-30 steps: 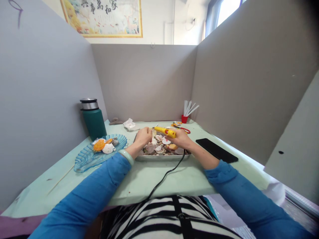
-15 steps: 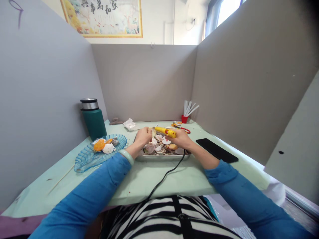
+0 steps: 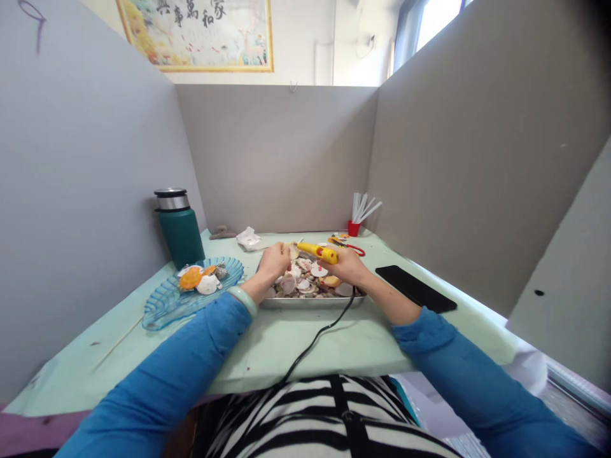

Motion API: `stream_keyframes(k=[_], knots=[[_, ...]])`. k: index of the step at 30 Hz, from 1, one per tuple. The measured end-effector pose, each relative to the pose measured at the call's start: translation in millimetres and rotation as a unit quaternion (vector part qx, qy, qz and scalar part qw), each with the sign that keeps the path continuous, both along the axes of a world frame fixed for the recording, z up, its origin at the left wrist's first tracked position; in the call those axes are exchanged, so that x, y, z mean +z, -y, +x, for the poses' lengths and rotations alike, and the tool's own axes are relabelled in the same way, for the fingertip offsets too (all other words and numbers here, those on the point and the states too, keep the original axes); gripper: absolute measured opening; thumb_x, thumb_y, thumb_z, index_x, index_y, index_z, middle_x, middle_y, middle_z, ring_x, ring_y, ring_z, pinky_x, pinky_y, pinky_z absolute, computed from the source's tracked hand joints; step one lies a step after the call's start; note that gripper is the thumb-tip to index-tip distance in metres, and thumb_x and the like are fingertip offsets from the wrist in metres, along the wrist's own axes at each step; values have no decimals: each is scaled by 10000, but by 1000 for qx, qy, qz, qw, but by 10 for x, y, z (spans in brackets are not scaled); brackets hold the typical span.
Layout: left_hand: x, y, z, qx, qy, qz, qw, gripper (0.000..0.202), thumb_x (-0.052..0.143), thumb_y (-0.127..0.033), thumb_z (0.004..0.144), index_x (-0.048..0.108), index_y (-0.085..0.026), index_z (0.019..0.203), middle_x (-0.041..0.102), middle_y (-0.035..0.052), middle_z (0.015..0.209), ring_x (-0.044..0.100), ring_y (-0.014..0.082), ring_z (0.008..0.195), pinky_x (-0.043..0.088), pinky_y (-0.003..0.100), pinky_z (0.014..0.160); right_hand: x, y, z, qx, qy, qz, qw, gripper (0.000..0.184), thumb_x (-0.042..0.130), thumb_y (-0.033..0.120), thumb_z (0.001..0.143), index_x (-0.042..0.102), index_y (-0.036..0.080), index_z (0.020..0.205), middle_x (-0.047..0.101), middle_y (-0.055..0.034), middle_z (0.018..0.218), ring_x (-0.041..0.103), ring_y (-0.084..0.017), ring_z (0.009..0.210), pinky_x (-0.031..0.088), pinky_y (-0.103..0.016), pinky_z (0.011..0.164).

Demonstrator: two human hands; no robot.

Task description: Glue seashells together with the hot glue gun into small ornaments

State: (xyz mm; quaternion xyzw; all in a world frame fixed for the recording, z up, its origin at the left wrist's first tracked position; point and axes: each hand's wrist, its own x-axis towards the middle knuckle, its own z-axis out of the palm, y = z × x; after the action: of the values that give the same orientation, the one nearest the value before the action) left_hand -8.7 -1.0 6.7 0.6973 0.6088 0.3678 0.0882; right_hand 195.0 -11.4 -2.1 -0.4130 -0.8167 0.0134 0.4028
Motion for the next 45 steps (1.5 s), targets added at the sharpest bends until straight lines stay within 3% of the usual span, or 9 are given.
stream_keyframes(k=[45], knots=[[-58,-55,-25,-18,-26,-8,999,263,343,-262,827,541,-150,693,612,11,543,470,77,389,325,189,461,-2,10,-2,-1,-4,7,1000,197,541,358,723,590,168,701,544,17,613,465,-99,572,298,-197,537]])
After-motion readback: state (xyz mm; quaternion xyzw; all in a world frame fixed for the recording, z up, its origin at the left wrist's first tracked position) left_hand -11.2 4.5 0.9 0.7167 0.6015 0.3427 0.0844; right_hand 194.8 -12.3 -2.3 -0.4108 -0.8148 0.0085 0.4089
